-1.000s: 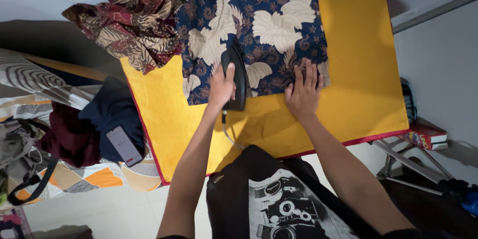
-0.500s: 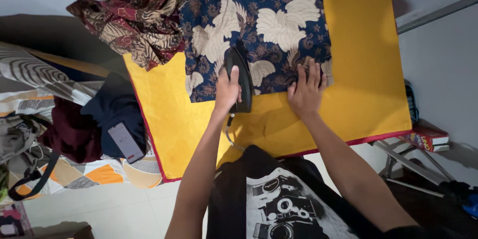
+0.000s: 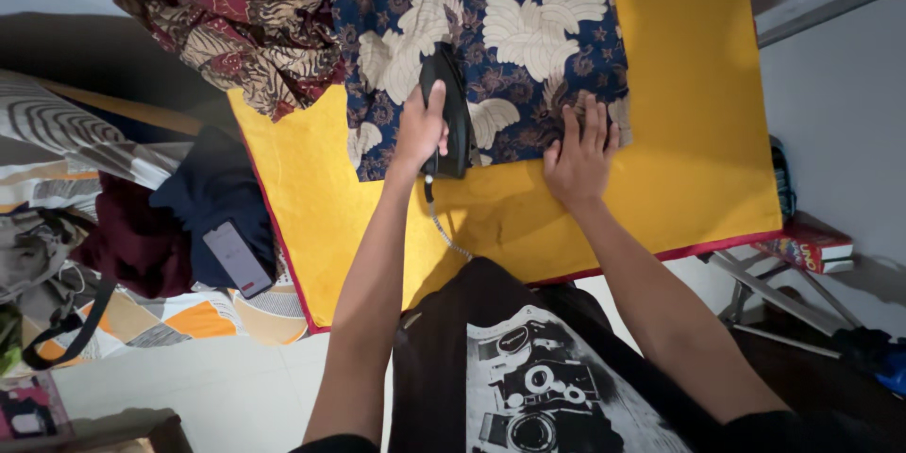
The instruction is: The person irons a patterned shirt laid out on a yellow ironing board. They smooth the fabric with one hand while moving the iron with the other, then flip the shirt over to iron the other side.
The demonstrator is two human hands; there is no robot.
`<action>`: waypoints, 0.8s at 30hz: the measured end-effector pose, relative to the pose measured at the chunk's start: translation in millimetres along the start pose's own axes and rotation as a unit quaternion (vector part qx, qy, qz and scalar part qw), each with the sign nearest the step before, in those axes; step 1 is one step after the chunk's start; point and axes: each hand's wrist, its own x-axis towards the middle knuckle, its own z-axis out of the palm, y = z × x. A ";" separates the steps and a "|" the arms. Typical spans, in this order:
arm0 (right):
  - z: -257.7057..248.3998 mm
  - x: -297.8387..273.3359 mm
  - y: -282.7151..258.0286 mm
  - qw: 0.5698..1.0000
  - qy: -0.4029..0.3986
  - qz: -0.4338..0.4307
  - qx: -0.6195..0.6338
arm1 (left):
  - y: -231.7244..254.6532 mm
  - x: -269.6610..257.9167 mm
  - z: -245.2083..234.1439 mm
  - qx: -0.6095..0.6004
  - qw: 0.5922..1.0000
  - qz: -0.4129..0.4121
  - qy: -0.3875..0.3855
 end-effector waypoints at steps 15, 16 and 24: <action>2.3 -3.0 2.6 1.000 -0.013 -0.010 -0.003 | 17.4 8.2 -7.1 0.080 0.997 0.022 0.004; 2.7 -3.8 2.4 1.000 -0.016 -0.006 -0.001 | 17.5 11.2 -6.5 0.081 0.996 0.020 0.007; -1.0 -0.1 -0.3 1.000 -0.015 -0.005 0.007 | 10.0 -29.1 0.3 0.060 0.998 0.008 0.000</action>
